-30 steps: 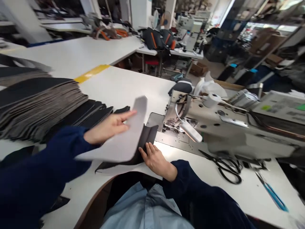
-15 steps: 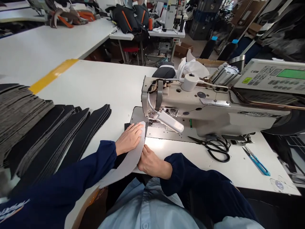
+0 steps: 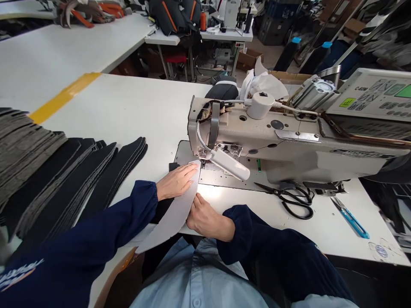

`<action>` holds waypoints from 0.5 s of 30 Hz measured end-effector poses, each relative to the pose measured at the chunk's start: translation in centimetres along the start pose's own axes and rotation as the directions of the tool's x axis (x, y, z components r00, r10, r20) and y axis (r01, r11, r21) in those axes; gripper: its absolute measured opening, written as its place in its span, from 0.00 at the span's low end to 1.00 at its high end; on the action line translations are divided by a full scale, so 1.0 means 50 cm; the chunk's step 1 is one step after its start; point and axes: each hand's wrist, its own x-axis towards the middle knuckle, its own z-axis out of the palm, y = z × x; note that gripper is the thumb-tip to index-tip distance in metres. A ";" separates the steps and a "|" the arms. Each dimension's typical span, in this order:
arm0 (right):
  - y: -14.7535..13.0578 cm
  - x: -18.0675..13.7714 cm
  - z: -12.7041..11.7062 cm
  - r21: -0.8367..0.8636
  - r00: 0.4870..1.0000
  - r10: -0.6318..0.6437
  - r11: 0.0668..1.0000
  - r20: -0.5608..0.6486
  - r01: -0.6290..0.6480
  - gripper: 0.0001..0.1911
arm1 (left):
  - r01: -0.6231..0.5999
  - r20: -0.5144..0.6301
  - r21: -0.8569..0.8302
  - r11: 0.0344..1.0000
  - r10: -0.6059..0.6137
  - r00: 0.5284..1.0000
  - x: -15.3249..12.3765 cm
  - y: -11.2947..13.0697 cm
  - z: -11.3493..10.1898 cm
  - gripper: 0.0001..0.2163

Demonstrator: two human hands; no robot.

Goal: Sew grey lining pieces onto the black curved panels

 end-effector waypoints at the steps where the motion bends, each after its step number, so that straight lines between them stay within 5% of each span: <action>1: 0.002 -0.001 -0.002 -0.001 1.000 0.005 1.000 -0.003 -0.005 0.09 | -0.003 0.005 -0.001 1.000 0.003 1.000 0.004 0.000 -0.001 0.21; 15: 0.009 0.000 -0.033 -0.056 0.995 0.017 0.998 0.098 -0.012 0.11 | -0.075 -0.002 0.003 0.997 0.075 0.997 0.032 0.002 -0.001 0.19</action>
